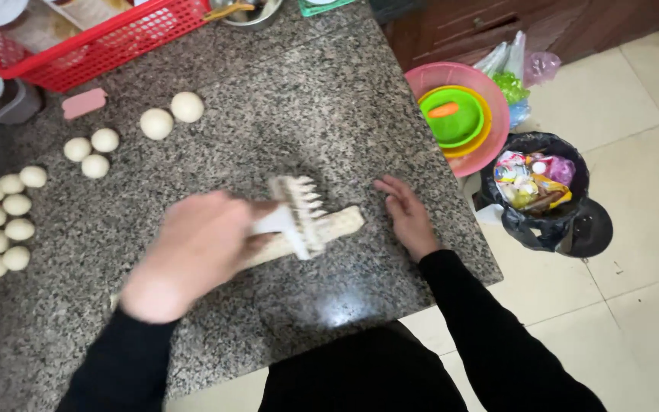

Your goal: Shaping a large piece of dough into a roll, applying a pattern with a roller tool, and placing it on a baking tray

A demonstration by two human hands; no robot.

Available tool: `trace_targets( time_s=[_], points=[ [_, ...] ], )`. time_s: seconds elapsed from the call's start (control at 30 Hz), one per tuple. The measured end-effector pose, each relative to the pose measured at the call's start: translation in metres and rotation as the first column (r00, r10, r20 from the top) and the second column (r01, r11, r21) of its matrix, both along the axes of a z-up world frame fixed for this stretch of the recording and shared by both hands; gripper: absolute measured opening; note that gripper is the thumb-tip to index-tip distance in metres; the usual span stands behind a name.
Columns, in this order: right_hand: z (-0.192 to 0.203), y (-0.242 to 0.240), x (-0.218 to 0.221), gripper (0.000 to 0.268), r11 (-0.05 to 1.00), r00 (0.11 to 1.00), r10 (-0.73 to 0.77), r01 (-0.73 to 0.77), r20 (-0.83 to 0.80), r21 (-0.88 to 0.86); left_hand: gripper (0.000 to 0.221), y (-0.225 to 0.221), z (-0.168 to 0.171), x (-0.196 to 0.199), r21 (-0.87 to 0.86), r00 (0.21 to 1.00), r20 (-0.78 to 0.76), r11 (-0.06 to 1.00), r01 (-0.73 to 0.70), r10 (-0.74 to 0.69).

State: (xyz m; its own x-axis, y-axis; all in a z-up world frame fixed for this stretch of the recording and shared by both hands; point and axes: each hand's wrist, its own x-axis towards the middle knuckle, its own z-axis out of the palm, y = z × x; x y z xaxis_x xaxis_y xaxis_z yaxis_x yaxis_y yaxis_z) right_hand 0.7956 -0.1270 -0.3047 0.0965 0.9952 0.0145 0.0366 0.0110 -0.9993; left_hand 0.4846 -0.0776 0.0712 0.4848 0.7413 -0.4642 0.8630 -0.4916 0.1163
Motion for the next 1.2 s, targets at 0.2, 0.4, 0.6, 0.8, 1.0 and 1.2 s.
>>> trace_targets(
  time_s=[0.2,0.4,0.6,0.8,1.0,1.2],
  points=[
    [0.012,0.013,-0.061,0.030,0.966,0.967,-0.244,0.237,0.071,0.102,0.069,-0.026,0.012,-0.158,0.162,0.915,-0.311,0.963,-0.216,0.258],
    [0.141,0.003,-0.172,0.037,0.998,0.973,0.003,0.009,0.230,-0.054,0.035,-0.059,-0.002,-0.283,0.151,0.798,-0.472,0.927,-0.344,0.374],
    [0.143,-0.007,-0.248,0.036,0.987,0.951,0.156,-0.157,0.267,-0.015,0.025,-0.076,-0.073,-0.340,0.021,0.862,-0.426,0.956,-0.294,0.274],
    [0.147,0.002,-0.286,0.037,0.980,0.934,0.196,-0.195,0.299,-0.031,0.020,-0.069,-0.013,-0.336,-0.036,0.898,-0.367,0.961,-0.273,0.242],
    [0.152,0.001,-0.304,0.034,0.984,0.924,0.152,-0.176,0.351,0.037,0.023,-0.046,-0.088,-0.310,-0.104,0.963,-0.236,0.982,-0.155,0.127],
    [0.135,-0.005,-0.269,0.033,0.998,0.879,0.045,-0.064,0.475,0.023,0.022,-0.052,0.031,-0.290,-0.040,0.938,-0.320,0.988,-0.150,0.130]
  ],
)
